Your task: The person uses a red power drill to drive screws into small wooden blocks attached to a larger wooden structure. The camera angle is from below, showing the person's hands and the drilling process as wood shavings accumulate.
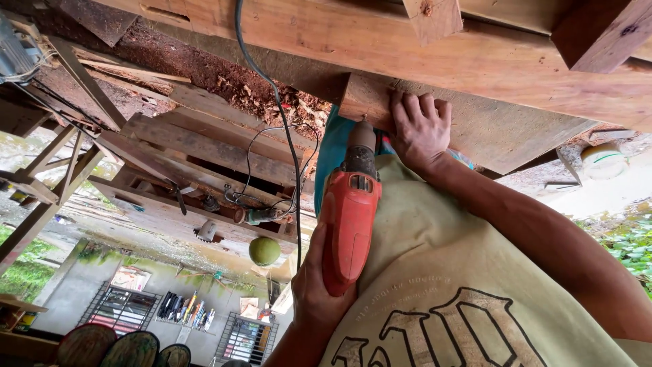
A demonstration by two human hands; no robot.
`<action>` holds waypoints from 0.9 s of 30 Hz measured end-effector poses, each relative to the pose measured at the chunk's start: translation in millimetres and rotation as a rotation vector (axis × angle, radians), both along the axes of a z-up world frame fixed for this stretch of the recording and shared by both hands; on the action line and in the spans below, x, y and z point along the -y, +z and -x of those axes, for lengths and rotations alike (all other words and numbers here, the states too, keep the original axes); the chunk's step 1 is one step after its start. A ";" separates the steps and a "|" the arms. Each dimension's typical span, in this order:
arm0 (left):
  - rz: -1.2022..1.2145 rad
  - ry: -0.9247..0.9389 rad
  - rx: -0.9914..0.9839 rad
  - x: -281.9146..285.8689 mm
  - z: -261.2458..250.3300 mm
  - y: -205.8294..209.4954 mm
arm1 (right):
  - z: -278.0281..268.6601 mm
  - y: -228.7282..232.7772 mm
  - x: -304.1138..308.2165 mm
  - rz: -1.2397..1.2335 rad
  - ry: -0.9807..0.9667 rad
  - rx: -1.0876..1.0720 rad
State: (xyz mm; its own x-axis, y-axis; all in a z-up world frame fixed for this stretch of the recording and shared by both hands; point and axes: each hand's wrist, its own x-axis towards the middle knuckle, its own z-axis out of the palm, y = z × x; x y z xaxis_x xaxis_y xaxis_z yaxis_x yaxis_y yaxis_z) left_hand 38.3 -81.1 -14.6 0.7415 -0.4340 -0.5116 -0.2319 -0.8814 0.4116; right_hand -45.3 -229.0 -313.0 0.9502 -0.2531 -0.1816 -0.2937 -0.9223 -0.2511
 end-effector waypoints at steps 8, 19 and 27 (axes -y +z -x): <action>0.011 0.021 -0.040 0.8 -3.1 -1.0 | -3.3 2.5 0.2 -0.018 -0.022 -0.005; 0.024 -0.014 0.013 -3.4 -0.2 -6.9 | -5.1 6.3 1.9 -0.029 -0.022 0.020; 0.042 -0.047 0.015 -2.6 -1.6 -9.0 | -6.5 5.9 1.0 -0.003 -0.027 0.003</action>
State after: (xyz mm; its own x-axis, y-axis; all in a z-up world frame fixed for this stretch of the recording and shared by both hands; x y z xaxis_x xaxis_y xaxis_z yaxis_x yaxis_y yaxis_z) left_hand 39.9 -78.4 -23.7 0.7275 -0.4895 -0.4807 -0.2791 -0.8512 0.4445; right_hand -38.9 -230.0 -307.1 0.9438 -0.2779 -0.1791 -0.3173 -0.9134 -0.2548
